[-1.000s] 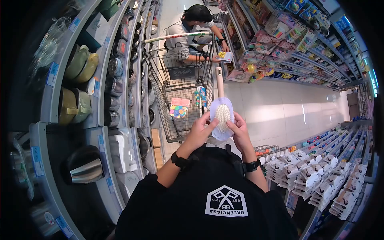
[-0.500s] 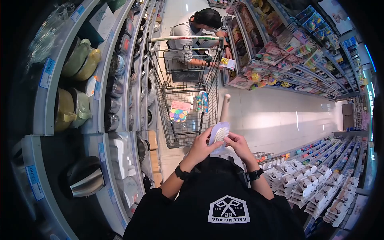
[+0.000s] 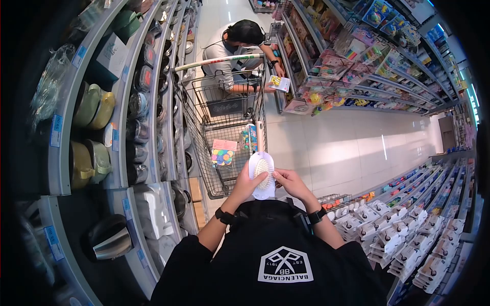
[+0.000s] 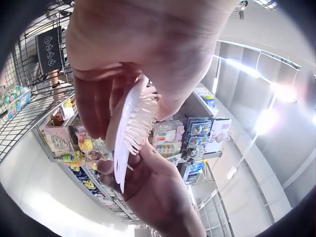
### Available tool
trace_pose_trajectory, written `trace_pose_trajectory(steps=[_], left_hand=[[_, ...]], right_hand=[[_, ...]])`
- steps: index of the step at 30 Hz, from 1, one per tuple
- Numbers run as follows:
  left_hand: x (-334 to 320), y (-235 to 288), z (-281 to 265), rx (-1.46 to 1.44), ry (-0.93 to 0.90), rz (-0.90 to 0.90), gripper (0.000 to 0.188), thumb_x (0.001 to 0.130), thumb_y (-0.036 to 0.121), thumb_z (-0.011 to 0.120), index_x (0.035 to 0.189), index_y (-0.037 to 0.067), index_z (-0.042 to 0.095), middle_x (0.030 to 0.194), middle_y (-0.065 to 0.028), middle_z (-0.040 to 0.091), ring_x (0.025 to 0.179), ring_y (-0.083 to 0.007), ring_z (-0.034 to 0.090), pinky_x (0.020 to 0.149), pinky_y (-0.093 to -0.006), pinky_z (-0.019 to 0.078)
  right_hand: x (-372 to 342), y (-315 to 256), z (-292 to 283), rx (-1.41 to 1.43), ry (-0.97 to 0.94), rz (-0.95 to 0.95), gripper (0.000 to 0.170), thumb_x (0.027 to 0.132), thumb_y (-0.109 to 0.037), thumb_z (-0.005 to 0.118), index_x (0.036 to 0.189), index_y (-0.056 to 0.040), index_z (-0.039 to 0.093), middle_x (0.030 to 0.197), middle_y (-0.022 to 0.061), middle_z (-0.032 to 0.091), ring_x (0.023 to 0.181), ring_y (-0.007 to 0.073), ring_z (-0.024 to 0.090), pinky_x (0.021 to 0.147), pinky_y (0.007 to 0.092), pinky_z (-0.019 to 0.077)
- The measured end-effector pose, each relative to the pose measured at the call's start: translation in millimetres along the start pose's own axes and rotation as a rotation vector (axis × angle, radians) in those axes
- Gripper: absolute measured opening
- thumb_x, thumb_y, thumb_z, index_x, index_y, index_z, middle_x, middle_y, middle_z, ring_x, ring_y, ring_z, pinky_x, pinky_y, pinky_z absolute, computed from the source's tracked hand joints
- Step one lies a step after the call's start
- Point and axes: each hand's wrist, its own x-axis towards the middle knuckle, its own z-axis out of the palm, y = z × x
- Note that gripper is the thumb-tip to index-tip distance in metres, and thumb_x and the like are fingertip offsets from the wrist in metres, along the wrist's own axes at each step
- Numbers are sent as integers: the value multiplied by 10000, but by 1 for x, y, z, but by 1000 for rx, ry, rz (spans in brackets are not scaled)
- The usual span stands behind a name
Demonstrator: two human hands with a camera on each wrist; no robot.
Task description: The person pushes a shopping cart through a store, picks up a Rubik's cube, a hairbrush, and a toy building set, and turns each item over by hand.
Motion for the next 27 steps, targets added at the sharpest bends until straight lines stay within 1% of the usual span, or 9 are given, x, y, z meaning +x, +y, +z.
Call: trace_pose_trajectory(steps=[5,7,9,12,15,17,19,23,27], left_hand=[[17,6,10,-151,70,-64,525,915,93,735,1366,-19,491,1186,-84,653,1043,-151,648,900,-309,541],[19,7,9,-122,113,-15,532,902,60,728,1372,-13,487,1171,-80,653,1037,-146,648,894,-307,543],[18,8,6,-81,154,-4,544,888,39,722,1374,-9,484,1167,-78,651,1034,-150,649,888,-310,545],[22,2,-10,-16,218,30,579,856,32,746,1373,-1,485,1187,-84,646,1039,-162,651,895,-315,545],[27,6,-16,3,236,66,591,837,18,751,1368,5,491,1187,-81,648,1037,-167,654,904,-320,544],[28,16,-15,42,223,62,589,826,16,756,1359,4,504,1182,-82,654,1036,-170,659,908,-322,544],[27,16,-14,71,207,51,587,815,14,761,1350,3,518,1178,-82,660,1035,-173,663,912,-324,543],[20,17,-10,325,118,92,577,801,89,788,1326,17,560,1138,-103,688,1033,-197,681,908,-342,543],[10,27,1,717,-3,179,583,803,215,773,1339,94,579,1078,-168,728,979,-300,727,871,-396,560]], right_hand=[[-27,-61,-79,-61,120,-212,474,1079,-376,486,1138,33,718,1064,113,747,898,170,679,848,304,525],[-76,-111,-141,104,250,-750,624,1070,-546,385,877,-37,691,902,79,714,805,180,641,799,356,503],[-161,-159,-170,826,474,-1137,636,873,-709,632,618,-146,480,620,-22,483,583,136,439,676,313,380],[-243,-211,-174,628,-11,-1680,659,628,-429,957,486,-228,346,475,-125,399,489,40,452,562,205,391],[-212,-186,-181,508,72,-1595,632,626,-607,911,529,-191,446,502,-93,395,481,69,393,557,241,318],[-140,-133,-199,632,257,-1241,744,742,-836,644,675,-119,454,731,11,459,719,169,441,690,322,346],[-69,-78,-192,536,470,-956,576,985,-630,529,763,-100,500,804,51,496,792,198,481,760,342,399],[-11,-21,-137,343,492,-382,296,997,-347,663,908,-67,629,821,28,616,662,108,558,615,243,456],[9,-33,-65,112,312,-285,210,941,-239,749,1036,-58,701,768,-3,624,623,52,545,559,203,429]])
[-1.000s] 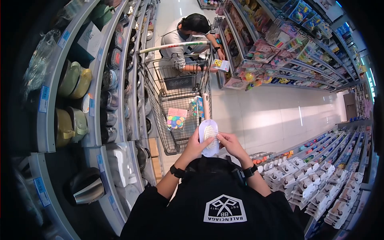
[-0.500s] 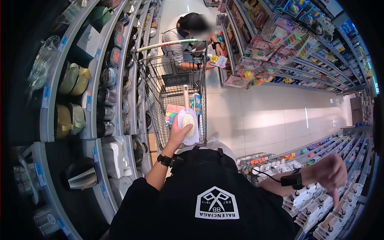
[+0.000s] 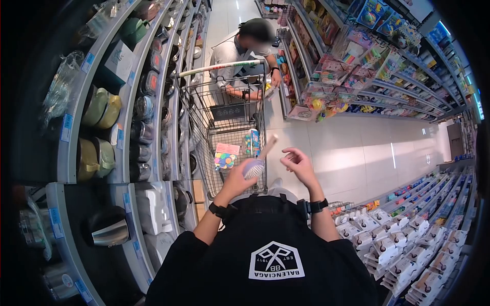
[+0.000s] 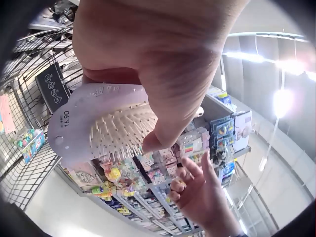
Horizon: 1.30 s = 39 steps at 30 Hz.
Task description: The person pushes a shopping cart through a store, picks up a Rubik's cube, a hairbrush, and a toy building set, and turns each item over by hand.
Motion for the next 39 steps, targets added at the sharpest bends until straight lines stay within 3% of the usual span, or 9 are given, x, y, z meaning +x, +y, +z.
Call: trace_pose_trajectory(steps=[1,3,9,12,22,23,28,34,39], left_hand=[[-3,4,-1,37,-43,45,573,808,252,741,1349,148,586,1079,-188,728,963,-371,717,849,-434,567],[-4,4,-2,106,-116,70,569,812,249,734,1353,155,586,1091,-181,726,968,-380,711,846,-440,567],[-6,-3,6,82,-262,112,546,834,312,746,1331,133,605,1193,-168,693,1056,-386,674,878,-457,546],[-3,-2,12,109,-293,78,595,821,342,778,1341,116,597,1102,-189,716,1011,-403,687,867,-461,547],[18,19,67,-97,-143,-138,658,790,372,836,1331,65,620,1060,-159,749,946,-287,736,854,-387,565],[21,23,73,-79,-122,-143,699,766,389,867,1316,32,624,1084,-137,743,969,-232,718,878,-361,556],[21,27,104,-252,14,-198,751,726,373,921,1307,5,618,1166,-109,713,1057,-196,682,944,-340,532],[-3,8,104,-496,183,-266,779,685,288,960,1321,24,595,1225,-102,670,1139,-189,637,1001,-331,504],[-17,-8,49,-456,306,-344,694,688,210,959,1265,31,618,1177,-81,671,1088,-169,645,951,-326,531]], right_hand=[[-1,1,10,1,0,-9,210,941,-239,749,1036,-58,701,768,-3,624,623,52,545,559,203,429],[-1,8,22,130,-97,81,222,945,-259,750,969,-48,687,805,3,630,612,50,538,553,200,424],[-8,22,19,159,-21,79,252,960,-260,736,899,-38,635,717,-6,599,587,54,544,536,204,421],[-8,27,4,163,16,109,230,988,-235,698,910,-33,619,705,23,610,597,80,576,557,228,460],[46,24,-71,256,-108,5,187,1002,-195,672,1059,-18,653,794,17,640,626,93,596,572,232,490],[52,26,-77,323,-83,38,171,995,-190,684,1037,-30,641,801,14,641,621,91,592,567,232,487],[74,45,-99,386,-19,157,228,954,-204,744,988,-62,568,778,23,629,586,98,585,519,233,475],[77,60,-94,358,-160,327,261,942,-230,763,952,-60,566,711,27,626,570,110,600,500,236,470],[72,61,-77,177,-285,471,229,957,-213,732,962,-48,574,708,40,636,594,129,645,500,242,496]])
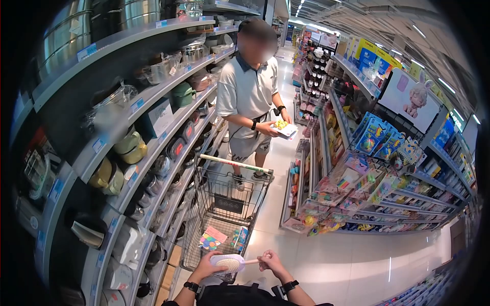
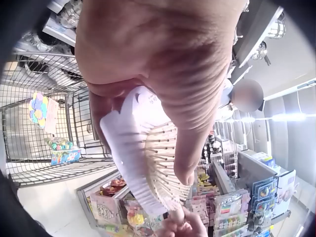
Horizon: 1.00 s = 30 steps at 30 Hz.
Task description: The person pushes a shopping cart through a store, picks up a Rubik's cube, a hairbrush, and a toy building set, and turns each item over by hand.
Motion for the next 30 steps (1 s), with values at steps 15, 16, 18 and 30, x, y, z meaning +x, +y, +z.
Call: trace_pose_trajectory(steps=[15,16,18,30], left_hand=[[105,-58,-130,167,-866,-171,459,921,320,780,1290,70,670,1193,-45,690,1061,-125,636,918,-294,514],[101,-42,-129,167,-879,-225,441,935,281,765,1292,42,666,1181,-59,691,1055,-138,641,927,-296,516],[99,-50,-131,100,-924,-317,438,939,255,759,1292,16,658,1178,-71,692,1054,-146,644,934,-299,517],[43,-128,-101,217,-1152,-376,254,925,66,734,1150,-25,661,1063,-75,690,968,-174,660,888,-303,535]], right_hand=[[-56,99,172,-540,309,-119,334,878,-355,816,1000,-47,780,745,22,697,611,73,587,559,237,469],[-66,99,175,-375,358,-119,299,892,-325,803,1007,-50,773,741,21,696,586,69,586,529,231,461],[-86,104,187,-135,510,-172,247,921,-284,771,1015,-56,761,731,18,691,552,63,583,489,223,457],[-240,294,280,239,1348,-290,507,918,-234,715,1353,-16,573,799,107,745,539,145,652,503,291,532]])
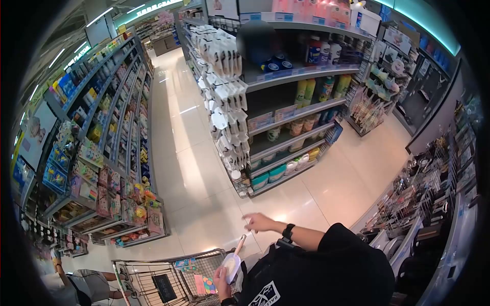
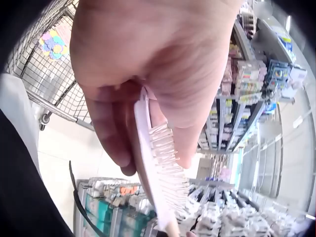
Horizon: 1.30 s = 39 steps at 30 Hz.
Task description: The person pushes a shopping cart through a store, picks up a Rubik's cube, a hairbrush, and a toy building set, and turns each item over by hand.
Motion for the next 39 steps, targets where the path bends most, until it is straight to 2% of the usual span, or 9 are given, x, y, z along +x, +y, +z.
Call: trace_pose_trajectory(steps=[6,11,15,16,17,18,20,22,39], left_hand=[[-26,-20,49,595,87,182,400,770,152,892,1062,-51,709,1003,-113,718,943,-228,671,875,-363,530],[-40,-31,32,1036,78,293,510,696,413,896,1049,69,764,1045,-210,740,1036,-362,696,904,-433,537],[-55,-24,32,1024,307,260,479,748,457,832,1091,130,756,1071,-173,735,1038,-365,688,890,-457,543],[-59,-25,35,1083,224,308,474,770,469,805,1116,150,749,1087,-161,730,1042,-367,682,894,-463,541],[-66,-20,39,1008,342,291,474,770,469,805,1116,150,749,1087,-161,730,1042,-367,682,894,-463,541],[-69,-9,42,1057,294,308,472,787,460,789,1140,151,737,1107,-150,724,1056,-357,676,905,-460,536],[-71,3,43,1097,272,330,470,803,450,773,1165,153,725,1127,-139,718,1070,-348,669,916,-457,532],[-69,14,56,1084,238,297,479,815,437,766,1198,157,703,1136,-133,705,1092,-336,655,936,-451,519],[-51,92,78,908,340,648,495,871,455,743,1201,94,665,1140,-133,698,1021,-331,679,879,-430,550]], right_hand=[[-85,-56,-387,431,1121,-84,947,841,3,556,1627,-113,41,759,121,690,488,172,595,395,316,415],[-163,-36,-494,305,1130,-379,624,898,-20,609,1453,-105,335,1025,159,659,877,246,708,679,401,587],[-132,183,-409,120,766,304,417,1018,-345,508,669,-117,506,508,20,494,374,95,399,347,271,324],[-127,307,-414,434,421,506,434,950,-200,572,1331,6,541,872,142,724,645,216,715,508,269,537],[-122,367,-361,420,212,-221,332,1011,-292,527,911,-1,653,689,114,674,437,145,530,397,296,442],[-120,357,-306,-268,-32,310,275,1021,-203,553,1205,-4,597,983,178,690,948,382,685,770,470,557],[-88,396,-223,-238,-357,-170,544,1020,-262,585,1440,-6,354,1322,243,547,1062,382,619,851,504,580],[-79,209,-119,220,-193,793,580,1006,-332,588,1457,-34,377,1275,227,590,992,361,650,836,490,582],[56,-24,108,-124,-914,259,479,1058,-416,516,1301,-12,600,1190,133,717,993,216,717,808,322,572]])
